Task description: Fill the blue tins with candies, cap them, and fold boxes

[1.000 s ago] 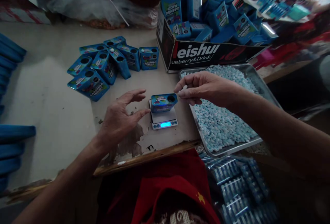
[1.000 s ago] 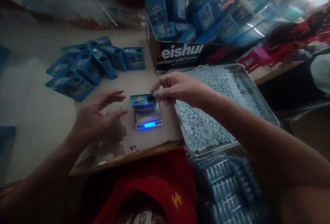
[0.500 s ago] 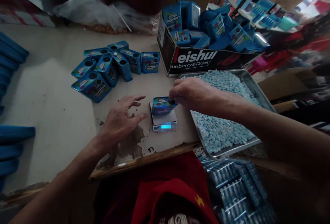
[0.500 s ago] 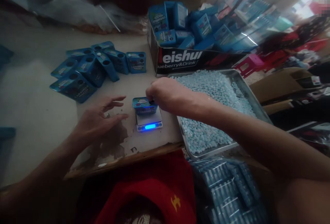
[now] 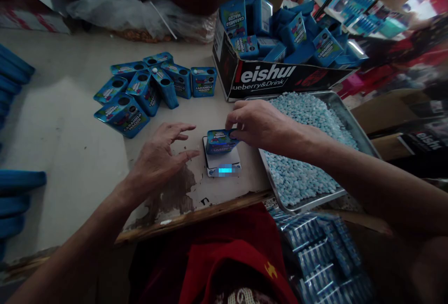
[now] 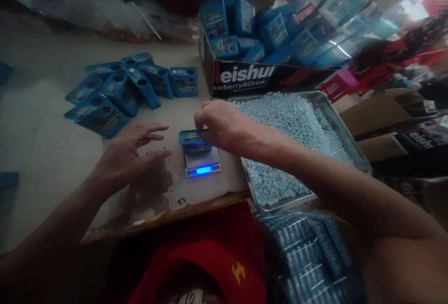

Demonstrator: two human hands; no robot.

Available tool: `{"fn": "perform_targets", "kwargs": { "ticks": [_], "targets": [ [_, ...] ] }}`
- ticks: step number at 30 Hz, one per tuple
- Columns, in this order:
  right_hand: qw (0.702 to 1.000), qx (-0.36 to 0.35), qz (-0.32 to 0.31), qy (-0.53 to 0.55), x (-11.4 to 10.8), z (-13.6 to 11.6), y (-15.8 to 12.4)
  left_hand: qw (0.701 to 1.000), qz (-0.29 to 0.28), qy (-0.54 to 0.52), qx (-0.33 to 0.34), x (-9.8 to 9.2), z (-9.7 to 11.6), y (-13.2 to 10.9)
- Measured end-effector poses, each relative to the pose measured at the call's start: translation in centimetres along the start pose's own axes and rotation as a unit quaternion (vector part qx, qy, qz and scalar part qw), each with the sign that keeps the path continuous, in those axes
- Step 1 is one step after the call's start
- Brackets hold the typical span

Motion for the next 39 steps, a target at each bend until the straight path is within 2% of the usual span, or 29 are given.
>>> {"fn": "perform_targets", "kwargs": {
  "ticks": [2, 4, 5, 6, 8, 10, 13, 17, 19, 21, 22, 24, 26, 28, 32, 33, 35, 37, 39],
  "targets": [
    [0.998, 0.015, 0.037, 0.039, -1.0, 0.8, -1.0, 1.0, 0.0, 0.002, -0.002, -0.3, 0.2, -0.1],
    [0.995, 0.063, 0.071, 0.04, -1.8, 3.0, -2.7, 1.0, 0.003, 0.008, 0.001, -0.9, 0.1, -0.2],
    [0.992, 0.1, 0.068, 0.024, -1.7, 4.6, -3.9, 1.0, 0.005, 0.014, 0.003, -1.2, -0.1, -0.3],
    [0.989, 0.14, 0.048, 0.002, -1.1, 6.3, -5.3, 1.0, 0.007, 0.021, 0.004, -1.5, -0.3, -0.4],
    [0.978, 0.2, -0.034, -0.039, 1.3, 9.5, -8.2, 0.999, 0.01, 0.033, -0.003, -1.9, -0.8, -0.5],
    [0.973, 0.199, -0.103, -0.061, 4.3, 11.2, -10.8, 0.999, 0.007, 0.042, -0.018, -1.9, -1.0, -0.4],
    [0.973, 0.175, -0.112, -0.103, 7.3, 11.8, -12.5, 0.998, 0.001, 0.053, -0.014, -1.3, 0.0, 0.0],
    [0.97, 0.193, -0.093, -0.111, 7.8, 12.6, -11.9, 0.996, 0.018, 0.083, 0.025, -0.8, 2.3, 0.5],
    [0.97, 0.224, -0.065, -0.066, 7.0, 14.0, -11.6, 0.992, 0.038, 0.11, 0.039, -1.3, 2.8, 0.5],
    [0.961, 0.272, -0.01, 0.041, 6.2, 15.8, -11.9, 0.99, 0.048, 0.128, 0.031, -2.1, 2.5, 0.2],
    [0.947, 0.296, 0.02, 0.119, 5.9, 16.6, -12.3, 0.99, 0.048, 0.132, 0.018, -2.4, 2.0, 0.0],
    [0.894, 0.329, 0.055, 0.299, 6.0, 17.6, -13.1, 0.991, 0.046, 0.125, -0.013, -2.8, 1.1, -0.3],
    [0.827, 0.338, 0.058, 0.446, 6.6, 17.5, -13.7, 0.993, 0.04, 0.11, -0.035, -2.6, 0.5, -0.4],
    [0.775, 0.333, 0.06, 0.533, 6.8, 16.9, -13.9, 0.994, 0.03, 0.093, -0.041, -1.9, 0.6, -0.3],
    [0.711, 0.315, 0.075, 0.625, 6.7, 15.8, -13.3, 0.997, -0.007, 0.066, -0.038, -0.2, 1.6, 0.6],
    [0.705, 0.306, 0.072, 0.636, 6.5, 15.4, -12.9, 0.998, -0.015, 0.059, -0.033, 0.1, 1.8, 0.8],
    [0.712, 0.286, 0.056, 0.639, 6.1, 14.3, -11.9, 0.998, -0.027, 0.046, -0.021, 0.4, 1.9, 1.1],
    [0.739, 0.258, 0.032, 0.622, 5.4, 12.7, -10.3, 0.998, -0.036, 0.041, -0.018, 0.4, 1.7, 1.2],
    [0.78, 0.223, 0.001, 0.584, 4.6, 10.7, -8.4, 0.998, -0.043, 0.043, -0.024, 0.2, 1.1, 1.1]
  ]
}}
Point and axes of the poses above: each hand's wrist, its own y-axis towards the middle knuckle, its own x-axis out of the palm, z = x × y, the point moved 6 cm from there along y, towards the middle knuckle, and after that the axes turned 3 degrees about x, right-handed, at the moved point
